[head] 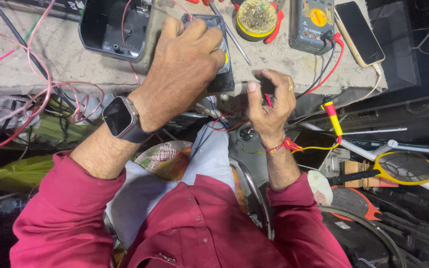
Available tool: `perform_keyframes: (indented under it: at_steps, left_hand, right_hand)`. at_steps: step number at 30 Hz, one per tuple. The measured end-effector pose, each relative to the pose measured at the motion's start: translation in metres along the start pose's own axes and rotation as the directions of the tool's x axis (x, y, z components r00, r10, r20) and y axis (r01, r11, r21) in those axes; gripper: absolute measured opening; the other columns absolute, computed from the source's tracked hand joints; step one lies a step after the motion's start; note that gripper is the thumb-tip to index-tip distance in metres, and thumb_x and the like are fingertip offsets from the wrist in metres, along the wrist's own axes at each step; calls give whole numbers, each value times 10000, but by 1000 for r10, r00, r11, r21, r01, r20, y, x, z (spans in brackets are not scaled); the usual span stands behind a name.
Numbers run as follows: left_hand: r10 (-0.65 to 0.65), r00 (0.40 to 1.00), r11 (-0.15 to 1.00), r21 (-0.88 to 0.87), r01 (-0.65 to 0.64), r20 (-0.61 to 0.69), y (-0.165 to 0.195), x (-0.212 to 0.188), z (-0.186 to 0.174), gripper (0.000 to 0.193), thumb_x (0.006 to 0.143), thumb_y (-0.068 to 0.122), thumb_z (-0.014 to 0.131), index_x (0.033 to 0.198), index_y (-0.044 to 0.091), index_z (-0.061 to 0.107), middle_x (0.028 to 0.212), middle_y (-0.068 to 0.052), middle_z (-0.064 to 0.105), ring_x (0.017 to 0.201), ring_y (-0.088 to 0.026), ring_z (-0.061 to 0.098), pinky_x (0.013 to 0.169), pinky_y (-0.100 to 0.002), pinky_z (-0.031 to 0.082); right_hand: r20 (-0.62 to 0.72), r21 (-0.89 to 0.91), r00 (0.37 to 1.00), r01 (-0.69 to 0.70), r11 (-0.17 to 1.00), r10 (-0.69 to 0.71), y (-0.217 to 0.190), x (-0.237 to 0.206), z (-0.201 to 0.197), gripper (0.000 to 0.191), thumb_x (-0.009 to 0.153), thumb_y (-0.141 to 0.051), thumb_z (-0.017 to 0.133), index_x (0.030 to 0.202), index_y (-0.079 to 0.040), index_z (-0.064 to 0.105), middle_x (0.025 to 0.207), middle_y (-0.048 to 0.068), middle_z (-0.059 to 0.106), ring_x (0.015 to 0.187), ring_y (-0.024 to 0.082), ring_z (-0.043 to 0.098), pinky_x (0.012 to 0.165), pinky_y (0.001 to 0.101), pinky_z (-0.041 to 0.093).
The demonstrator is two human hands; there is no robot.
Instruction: The person repairs a small black electronic device by stripping wires, twisting them together, and soldering the connections. They then reassemble the device casing and secure it with a screwdriver.
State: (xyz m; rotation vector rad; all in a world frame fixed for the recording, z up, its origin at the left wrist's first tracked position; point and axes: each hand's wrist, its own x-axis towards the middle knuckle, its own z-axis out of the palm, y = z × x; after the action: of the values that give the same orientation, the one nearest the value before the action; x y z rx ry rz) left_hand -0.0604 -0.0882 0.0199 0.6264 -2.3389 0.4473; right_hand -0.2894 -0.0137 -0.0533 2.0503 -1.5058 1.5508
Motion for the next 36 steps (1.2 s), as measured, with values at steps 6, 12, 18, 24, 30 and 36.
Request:
perform_keyframes:
  at_steps: [6, 12, 18, 24, 30, 36]
  left_hand:
    - [-27, 999, 1000, -8, 27, -29, -1, 0, 1, 56, 850, 178, 696, 852, 129, 724, 1009, -17, 600, 1037, -212, 561, 863, -412, 377]
    - [-26, 998, 1000, 3, 26, -58, -2, 0, 3, 82, 867, 185, 675, 854, 121, 724, 1002, -27, 608, 1034, -215, 574, 869, -412, 395]
    - [-38, 996, 999, -11, 37, -84, -3, -1, 3, 98, 861, 195, 674, 833, 116, 724, 994, -37, 614, 1030, -229, 578, 858, -418, 402]
    - [-45, 995, 998, 30, 48, -94, -1, 1, 2, 106, 833, 198, 673, 797, 115, 727, 965, -38, 618, 1005, -233, 585, 838, -421, 413]
    - [-15, 996, 999, -37, 12, -85, -6, -1, 4, 103, 862, 184, 680, 821, 106, 732, 1000, -39, 626, 1016, -230, 582, 861, -411, 412]
    - [20, 997, 999, -32, -23, -75, -6, 0, -3, 64, 827, 143, 713, 791, 94, 730, 997, -37, 628, 1001, -229, 582, 861, -408, 409]
  right_hand:
    - [-8, 5, 1000, 0, 1000, 0, -4, 2, 4, 219, 1002, -29, 727, 1187, -4, 612, 1101, 134, 716, 1016, 258, 686, 929, 366, 553]
    - [7, 34, 999, -43, 998, 43, -2, 0, 4, 217, 1027, -43, 718, 1206, 4, 602, 1107, 136, 717, 1003, 242, 704, 905, 347, 571]
    - [21, 6, 998, -59, 998, 59, -8, -1, 1, 225, 1037, -61, 708, 1228, 4, 608, 1139, 143, 708, 1043, 245, 691, 952, 356, 554]
    - [-17, 73, 995, -96, 993, 97, -21, -9, 4, 251, 1057, -72, 688, 1270, 10, 585, 1196, 156, 679, 1097, 245, 667, 1021, 363, 532]
    - [-100, 152, 987, -107, 983, 123, -31, -25, 2, 220, 1041, -61, 671, 1234, -5, 580, 1170, 143, 684, 1102, 234, 647, 1000, 335, 518]
    - [-62, 138, 991, -107, 985, 117, -42, -34, 5, 225, 1011, -67, 692, 1205, -5, 596, 1140, 145, 700, 1120, 260, 651, 1034, 359, 515]
